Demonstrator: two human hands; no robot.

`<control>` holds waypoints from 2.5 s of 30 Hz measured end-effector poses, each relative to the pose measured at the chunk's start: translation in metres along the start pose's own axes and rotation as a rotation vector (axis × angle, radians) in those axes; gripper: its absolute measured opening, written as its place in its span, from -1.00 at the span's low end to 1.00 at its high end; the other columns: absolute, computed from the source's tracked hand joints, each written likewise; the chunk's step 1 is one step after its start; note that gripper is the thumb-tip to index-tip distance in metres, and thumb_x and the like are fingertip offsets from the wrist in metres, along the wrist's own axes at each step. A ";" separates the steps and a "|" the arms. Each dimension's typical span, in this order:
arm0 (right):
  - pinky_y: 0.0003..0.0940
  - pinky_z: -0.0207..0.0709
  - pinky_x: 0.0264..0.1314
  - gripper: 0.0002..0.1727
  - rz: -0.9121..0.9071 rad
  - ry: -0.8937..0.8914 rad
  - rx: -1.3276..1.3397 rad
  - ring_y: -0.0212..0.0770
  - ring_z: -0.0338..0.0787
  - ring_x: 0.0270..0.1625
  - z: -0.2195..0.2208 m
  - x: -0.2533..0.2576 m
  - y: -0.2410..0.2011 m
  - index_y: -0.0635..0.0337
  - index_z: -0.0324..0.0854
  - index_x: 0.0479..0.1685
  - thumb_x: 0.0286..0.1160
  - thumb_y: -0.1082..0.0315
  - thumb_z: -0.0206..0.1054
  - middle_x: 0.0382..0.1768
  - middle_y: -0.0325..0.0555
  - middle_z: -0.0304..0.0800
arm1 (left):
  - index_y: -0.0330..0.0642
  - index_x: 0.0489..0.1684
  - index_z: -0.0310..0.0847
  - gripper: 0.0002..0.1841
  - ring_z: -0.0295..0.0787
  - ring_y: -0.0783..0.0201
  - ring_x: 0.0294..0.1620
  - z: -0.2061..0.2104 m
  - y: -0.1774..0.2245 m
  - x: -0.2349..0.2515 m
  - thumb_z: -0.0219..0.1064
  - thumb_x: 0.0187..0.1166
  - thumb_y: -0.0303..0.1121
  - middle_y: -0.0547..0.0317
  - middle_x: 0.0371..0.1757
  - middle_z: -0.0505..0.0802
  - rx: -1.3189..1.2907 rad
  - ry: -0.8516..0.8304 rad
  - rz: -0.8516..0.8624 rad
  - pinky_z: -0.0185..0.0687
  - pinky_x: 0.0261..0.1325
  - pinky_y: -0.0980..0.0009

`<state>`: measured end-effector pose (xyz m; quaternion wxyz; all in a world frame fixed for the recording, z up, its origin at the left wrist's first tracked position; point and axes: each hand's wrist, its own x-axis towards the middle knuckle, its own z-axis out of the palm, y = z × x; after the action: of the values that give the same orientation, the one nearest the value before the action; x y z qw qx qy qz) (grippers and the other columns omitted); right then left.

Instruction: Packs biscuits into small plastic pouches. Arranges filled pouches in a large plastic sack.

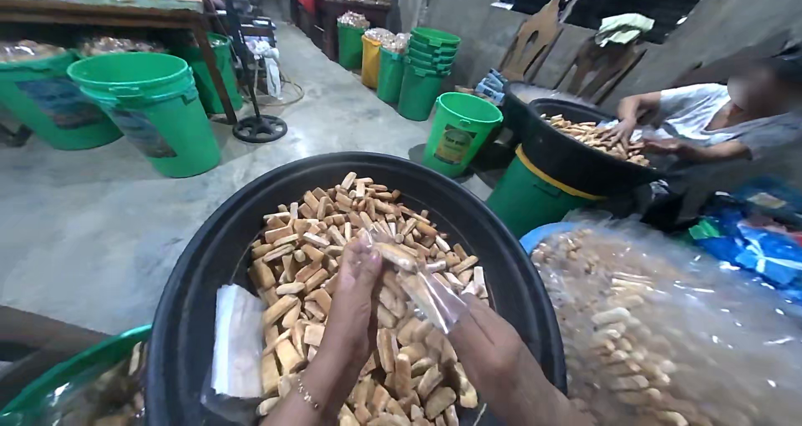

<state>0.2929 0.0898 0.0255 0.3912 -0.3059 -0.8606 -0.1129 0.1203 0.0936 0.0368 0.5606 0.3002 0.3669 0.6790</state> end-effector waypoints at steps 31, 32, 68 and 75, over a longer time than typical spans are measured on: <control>-0.48 0.73 0.09 -0.76 0.001 0.082 0.116 -0.23 0.89 -0.08 -0.011 0.006 0.033 0.23 0.73 -0.13 0.74 0.31 0.19 -0.20 -0.03 0.88 | -0.15 0.34 0.50 -0.68 0.86 0.50 -0.15 -0.005 -0.017 -0.010 0.16 0.73 -0.25 0.44 -0.01 0.89 0.228 -0.171 0.088 0.83 -0.11 0.52; -0.47 0.74 0.09 -0.76 0.019 0.084 0.120 -0.21 0.89 -0.07 -0.012 0.007 0.032 0.23 0.72 -0.18 0.72 0.28 0.22 -0.19 0.00 0.87 | -0.12 0.33 0.49 -0.72 0.84 0.55 -0.21 -0.006 -0.015 -0.011 0.11 0.75 -0.32 0.49 -0.06 0.88 0.249 -0.167 0.082 0.80 -0.16 0.57; 0.00 0.67 0.02 -0.72 0.439 -0.647 0.841 0.08 0.82 -0.11 -0.021 0.002 0.023 0.44 0.71 0.09 0.65 0.56 0.09 -0.05 0.27 0.81 | -0.26 0.31 0.43 -0.72 0.78 0.61 -0.27 -0.019 -0.009 0.005 -0.01 0.75 -0.43 0.42 -0.15 0.77 0.541 -0.121 0.092 0.78 -0.16 0.58; -0.63 0.36 -0.42 -0.67 0.628 -0.663 1.145 -0.61 0.47 -0.46 -0.002 -0.016 0.028 0.29 0.77 0.01 0.56 0.51 0.05 -0.25 -0.27 0.77 | -0.21 0.35 0.57 -0.39 0.80 0.55 -0.20 -0.027 0.004 0.015 -0.47 0.88 -0.18 0.34 -0.01 0.87 0.574 -0.186 -0.065 0.72 -0.20 0.55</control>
<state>0.3192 0.1038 0.0139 0.2227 -0.3039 -0.7296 0.5708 0.0931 0.1040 0.0254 0.5056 0.4953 0.5002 0.4989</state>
